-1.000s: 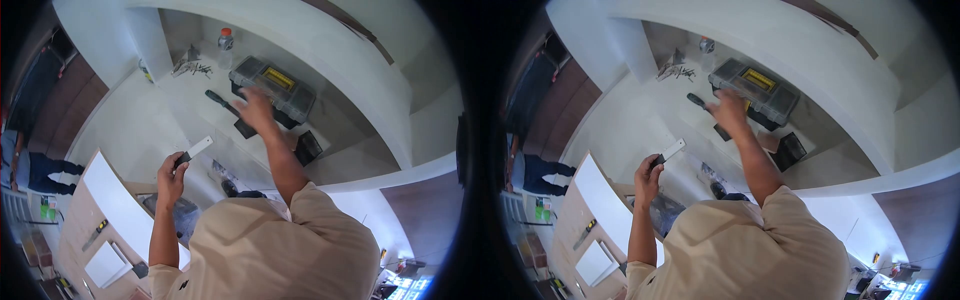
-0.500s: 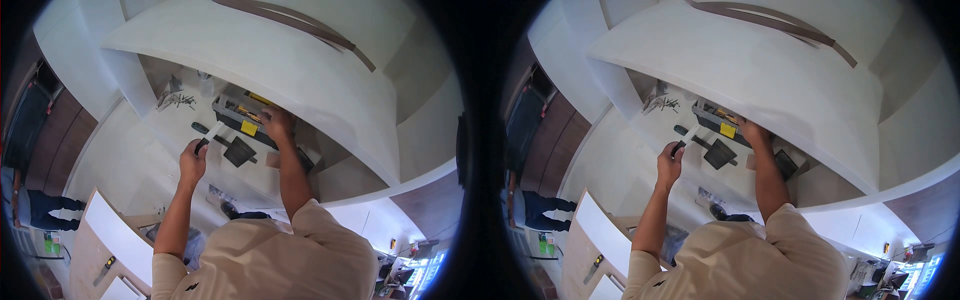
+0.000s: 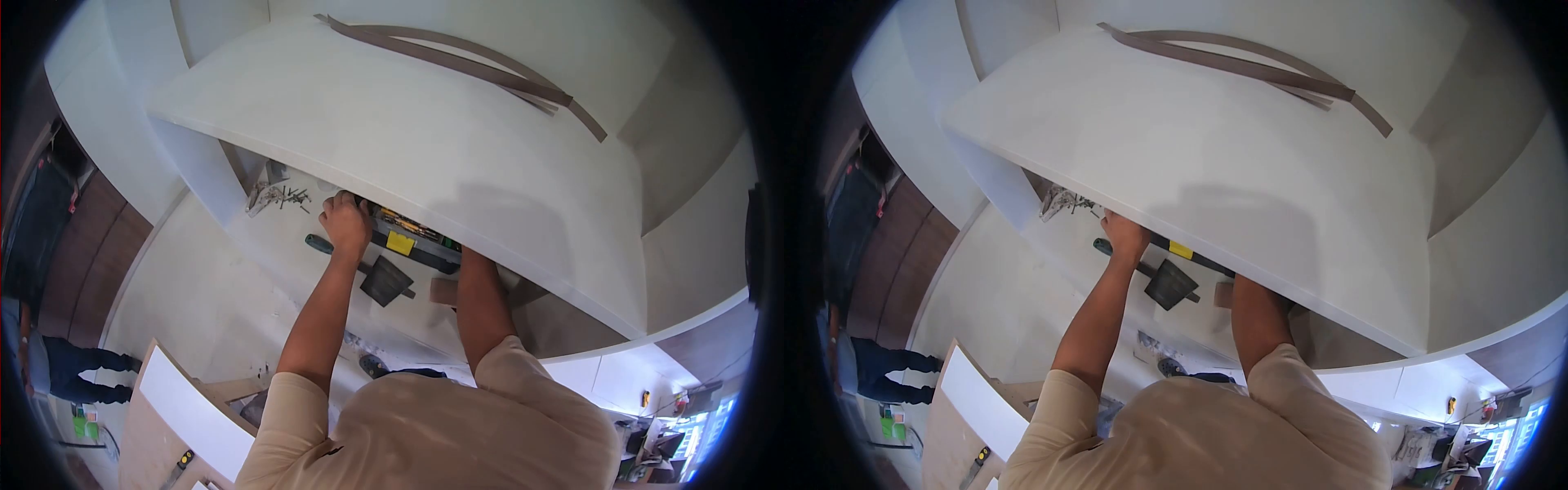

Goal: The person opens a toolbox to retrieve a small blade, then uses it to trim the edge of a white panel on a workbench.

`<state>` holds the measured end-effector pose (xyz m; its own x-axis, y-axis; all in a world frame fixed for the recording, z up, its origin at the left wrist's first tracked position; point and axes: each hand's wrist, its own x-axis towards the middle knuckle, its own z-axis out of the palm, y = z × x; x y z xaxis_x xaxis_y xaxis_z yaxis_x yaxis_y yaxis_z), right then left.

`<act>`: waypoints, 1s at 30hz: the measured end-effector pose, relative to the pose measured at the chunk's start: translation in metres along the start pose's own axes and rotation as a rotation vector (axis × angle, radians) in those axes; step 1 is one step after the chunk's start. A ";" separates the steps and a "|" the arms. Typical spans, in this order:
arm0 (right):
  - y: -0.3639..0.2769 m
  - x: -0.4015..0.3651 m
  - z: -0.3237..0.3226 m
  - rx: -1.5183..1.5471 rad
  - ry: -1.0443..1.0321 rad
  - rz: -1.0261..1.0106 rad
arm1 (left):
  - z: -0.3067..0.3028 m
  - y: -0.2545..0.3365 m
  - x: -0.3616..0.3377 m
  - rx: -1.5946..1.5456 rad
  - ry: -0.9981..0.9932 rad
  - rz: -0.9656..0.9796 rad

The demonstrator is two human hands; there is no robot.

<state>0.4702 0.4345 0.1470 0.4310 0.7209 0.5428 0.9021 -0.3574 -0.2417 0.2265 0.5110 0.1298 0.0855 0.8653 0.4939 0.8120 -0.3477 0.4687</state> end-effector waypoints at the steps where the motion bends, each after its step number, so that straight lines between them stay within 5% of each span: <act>1: 0.000 -0.001 0.000 0.002 -0.007 0.006 | 0.013 -0.002 0.005 0.037 0.005 0.026; 9: -0.001 -0.012 0.004 0.004 -0.044 -0.016 | 0.039 -0.019 0.014 -0.073 -0.099 -0.107; 14: -0.009 -0.035 0.030 -0.003 -0.047 -0.117 | 0.023 -0.071 -0.012 -0.410 0.091 -0.177; 16: -0.025 -0.045 0.014 0.011 -0.134 -0.120 | 0.012 -0.085 -0.024 -0.515 0.112 -0.264; 19: -0.070 -0.032 -0.067 0.126 -0.582 0.061 | -0.016 -0.095 -0.048 -0.495 0.055 -0.291; 23: -0.067 -0.059 -0.055 0.270 -0.512 -0.054 | -0.040 -0.104 -0.077 -0.427 0.007 -0.173; 27: -0.069 -0.093 -0.032 -0.066 -0.419 -0.224 | -0.060 -0.102 -0.111 -0.407 -0.026 -0.073; 30: -0.073 -0.094 -0.030 -0.096 -0.479 -0.165 | -0.092 -0.086 -0.137 -0.471 -0.075 -0.062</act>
<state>0.3637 0.3753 0.1377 0.2639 0.9554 0.1325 0.9628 -0.2525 -0.0964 0.0920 0.3888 0.0896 0.1006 0.9072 0.4085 0.4685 -0.4054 0.7849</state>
